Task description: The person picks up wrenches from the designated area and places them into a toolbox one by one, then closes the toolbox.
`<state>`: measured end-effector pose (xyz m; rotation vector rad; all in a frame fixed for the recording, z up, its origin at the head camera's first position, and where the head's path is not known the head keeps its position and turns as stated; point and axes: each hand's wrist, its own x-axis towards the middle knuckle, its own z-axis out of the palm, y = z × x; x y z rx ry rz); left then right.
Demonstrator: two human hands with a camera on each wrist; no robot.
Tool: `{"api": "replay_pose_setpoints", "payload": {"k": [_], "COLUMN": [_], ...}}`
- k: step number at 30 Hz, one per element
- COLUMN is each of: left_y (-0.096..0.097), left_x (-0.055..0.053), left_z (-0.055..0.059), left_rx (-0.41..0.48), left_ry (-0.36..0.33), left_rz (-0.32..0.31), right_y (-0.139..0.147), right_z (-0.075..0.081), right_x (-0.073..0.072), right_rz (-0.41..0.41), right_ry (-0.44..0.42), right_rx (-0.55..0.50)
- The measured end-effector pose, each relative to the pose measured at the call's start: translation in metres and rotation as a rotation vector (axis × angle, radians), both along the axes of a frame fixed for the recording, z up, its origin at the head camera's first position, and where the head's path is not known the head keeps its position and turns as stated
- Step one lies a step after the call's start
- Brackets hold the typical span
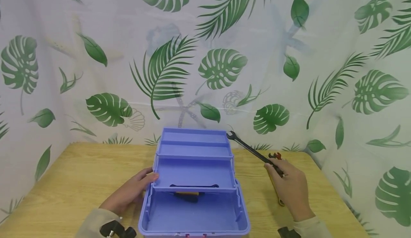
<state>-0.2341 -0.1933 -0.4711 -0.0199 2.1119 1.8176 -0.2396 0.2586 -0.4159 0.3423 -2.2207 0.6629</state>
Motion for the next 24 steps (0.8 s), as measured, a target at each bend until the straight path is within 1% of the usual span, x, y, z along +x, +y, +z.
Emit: {"api": "replay_pose_setpoints", "payload": {"k": [3, 6, 9, 12, 15, 20, 24], "left_y": [0.000, 0.000, 0.000, 0.000, 0.001, 0.001, 0.001], "left_x": [0.000, 0.000, 0.000, 0.000, 0.000, 0.000, -0.001], "left_z": [-0.002, -0.002, -0.002, -0.002, -0.001, -0.001, -0.003], "left_rx": [0.017, 0.020, 0.010, 0.007, 0.010, 0.030, 0.031], "left_ry": [0.005, 0.009, 0.006, 0.002, 0.011, 0.034, 0.032], "left_rz": [-0.017, -0.024, -0.017, -0.011, -0.010, -0.017, -0.022], "right_y": [0.000, 0.000, -0.002, -0.004, -0.008, -0.013, -0.014], "right_z": [0.000, 0.000, 0.000, 0.001, 0.003, 0.004, 0.003], "right_x": [0.000, 0.000, 0.000, 0.002, 0.003, 0.006, 0.008], "right_rz": [0.027, 0.061, 0.090, 0.130, 0.194, 0.332, 0.373], "right_ry": [0.016, 0.009, 0.001, 0.020, 0.027, 0.013, -0.027], "right_rx": [0.009, 0.014, 0.041, 0.078, 0.084, 0.056, 0.061]}}
